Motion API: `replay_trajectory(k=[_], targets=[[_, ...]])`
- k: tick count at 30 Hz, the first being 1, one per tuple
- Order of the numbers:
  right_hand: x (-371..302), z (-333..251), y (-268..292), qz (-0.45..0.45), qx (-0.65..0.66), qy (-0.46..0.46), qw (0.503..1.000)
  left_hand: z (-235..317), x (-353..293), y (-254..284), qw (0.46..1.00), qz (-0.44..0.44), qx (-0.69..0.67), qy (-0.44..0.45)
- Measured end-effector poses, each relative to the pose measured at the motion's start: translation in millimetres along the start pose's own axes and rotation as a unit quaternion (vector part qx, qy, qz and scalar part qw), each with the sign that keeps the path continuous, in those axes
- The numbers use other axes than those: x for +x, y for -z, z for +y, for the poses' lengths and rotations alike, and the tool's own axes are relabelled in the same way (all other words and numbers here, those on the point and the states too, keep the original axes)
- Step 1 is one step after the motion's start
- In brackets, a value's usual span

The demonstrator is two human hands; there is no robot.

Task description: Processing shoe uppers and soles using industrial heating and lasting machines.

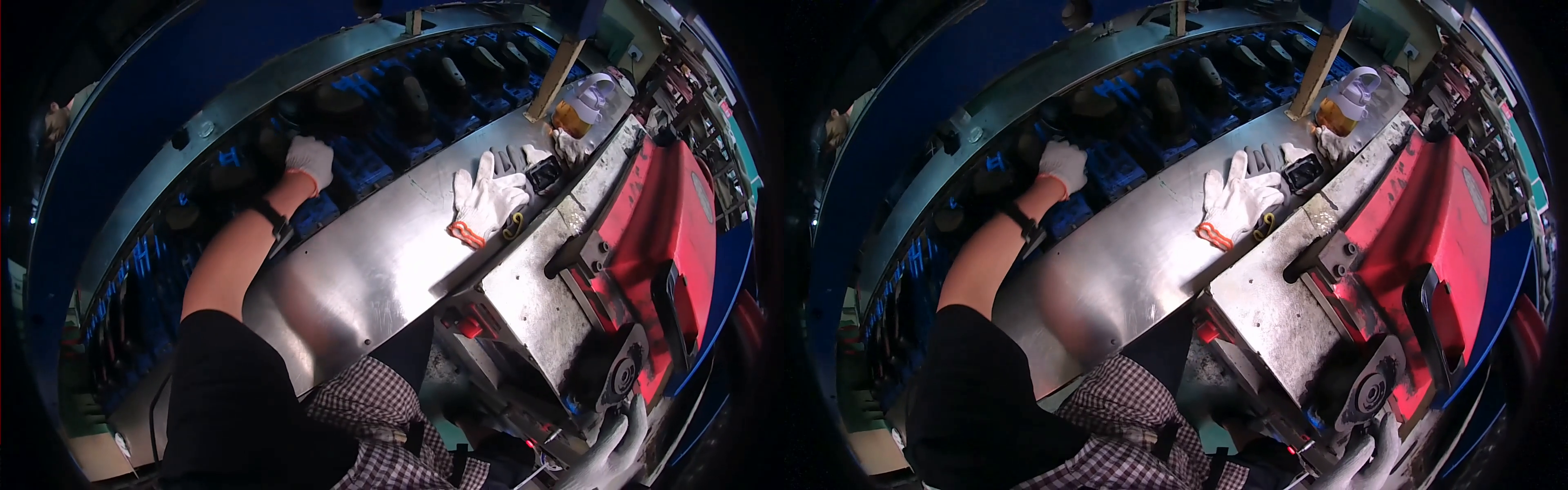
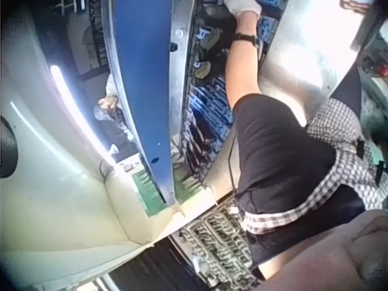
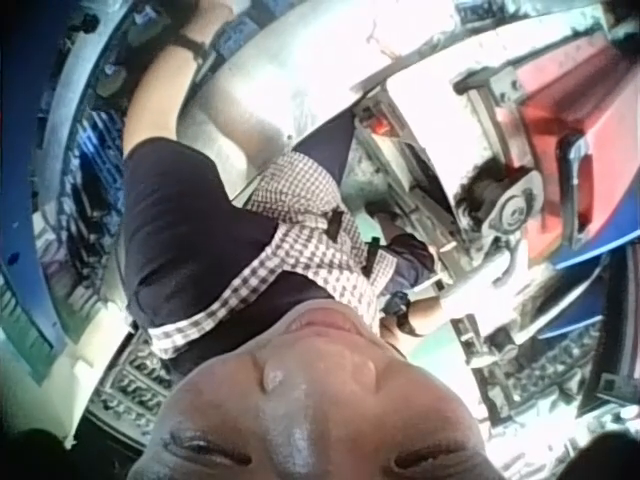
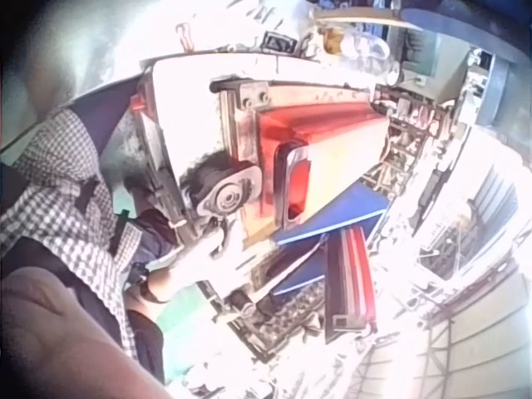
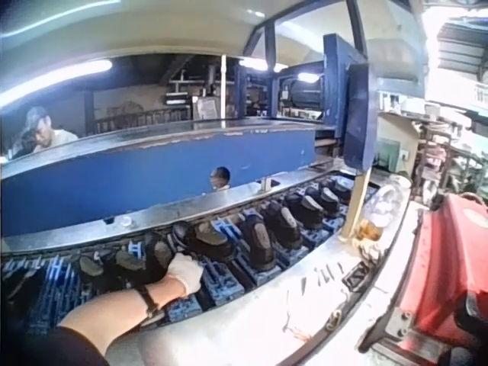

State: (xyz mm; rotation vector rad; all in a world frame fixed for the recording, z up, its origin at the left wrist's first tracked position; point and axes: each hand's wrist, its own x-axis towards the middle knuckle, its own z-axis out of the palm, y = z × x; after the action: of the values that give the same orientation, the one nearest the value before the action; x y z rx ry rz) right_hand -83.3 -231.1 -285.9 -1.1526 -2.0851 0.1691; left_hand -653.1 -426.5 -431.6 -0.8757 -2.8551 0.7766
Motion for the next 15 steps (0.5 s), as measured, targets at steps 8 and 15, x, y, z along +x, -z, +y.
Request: replay_trajectory(k=[8,15], targets=[[2,7,-5,0.01,0.024,0.048,0.998,-5,0,13,0.925,0.002,-0.368,0.093],[-1,6,-2,0.035,0.004,0.032,0.999,16,129,2,0.586,-0.012,-0.714,0.382]])
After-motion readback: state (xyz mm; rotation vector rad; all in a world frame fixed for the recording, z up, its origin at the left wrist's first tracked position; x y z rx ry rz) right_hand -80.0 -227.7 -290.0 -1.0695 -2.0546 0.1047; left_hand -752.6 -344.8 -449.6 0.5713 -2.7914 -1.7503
